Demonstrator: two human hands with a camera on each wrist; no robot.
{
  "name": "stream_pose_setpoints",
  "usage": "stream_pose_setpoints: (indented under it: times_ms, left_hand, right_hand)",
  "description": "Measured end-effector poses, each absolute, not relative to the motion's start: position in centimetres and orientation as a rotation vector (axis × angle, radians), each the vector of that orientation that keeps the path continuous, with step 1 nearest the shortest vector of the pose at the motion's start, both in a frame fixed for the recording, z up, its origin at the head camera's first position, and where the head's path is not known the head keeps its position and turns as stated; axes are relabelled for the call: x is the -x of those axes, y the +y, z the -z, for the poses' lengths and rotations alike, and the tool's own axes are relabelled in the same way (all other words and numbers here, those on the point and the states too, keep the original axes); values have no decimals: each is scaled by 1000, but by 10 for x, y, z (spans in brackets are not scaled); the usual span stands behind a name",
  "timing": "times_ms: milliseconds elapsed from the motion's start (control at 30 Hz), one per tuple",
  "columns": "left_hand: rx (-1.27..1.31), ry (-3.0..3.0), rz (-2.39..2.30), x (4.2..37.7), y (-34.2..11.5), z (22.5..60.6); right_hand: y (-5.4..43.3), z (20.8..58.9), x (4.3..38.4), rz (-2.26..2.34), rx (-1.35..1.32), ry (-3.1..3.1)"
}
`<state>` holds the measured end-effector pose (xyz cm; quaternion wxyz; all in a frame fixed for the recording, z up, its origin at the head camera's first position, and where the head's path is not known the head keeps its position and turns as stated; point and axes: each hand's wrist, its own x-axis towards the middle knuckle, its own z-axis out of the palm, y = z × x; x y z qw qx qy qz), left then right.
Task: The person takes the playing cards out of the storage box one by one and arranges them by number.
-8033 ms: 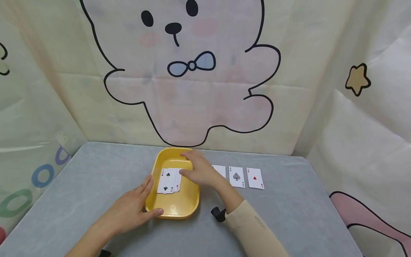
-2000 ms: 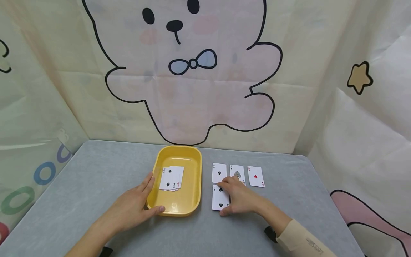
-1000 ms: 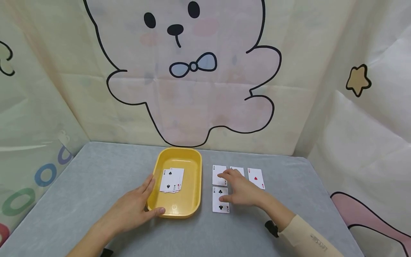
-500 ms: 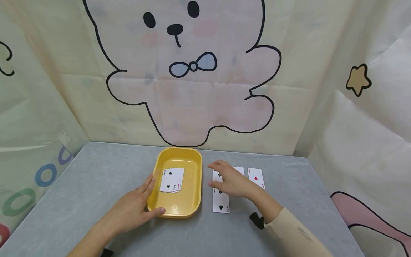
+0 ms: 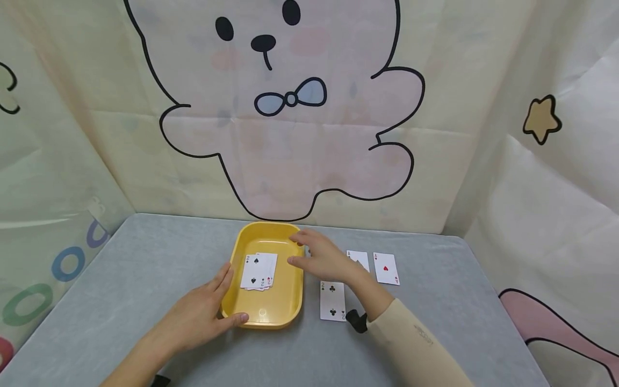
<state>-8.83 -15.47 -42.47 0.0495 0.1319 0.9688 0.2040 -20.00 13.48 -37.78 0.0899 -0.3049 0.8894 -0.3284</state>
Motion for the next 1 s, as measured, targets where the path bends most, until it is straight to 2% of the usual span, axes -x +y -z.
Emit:
stream_pose_setpoints:
  times_ms: [667,1000]
  left_hand:
    - [-440,2963,-617,89,-156,423]
    - [-448,2970,-629,88,-157,425]
  right_hand:
    - [76,407,217,1081,729,2553]
    - [58,419,225,1035,754,2535]
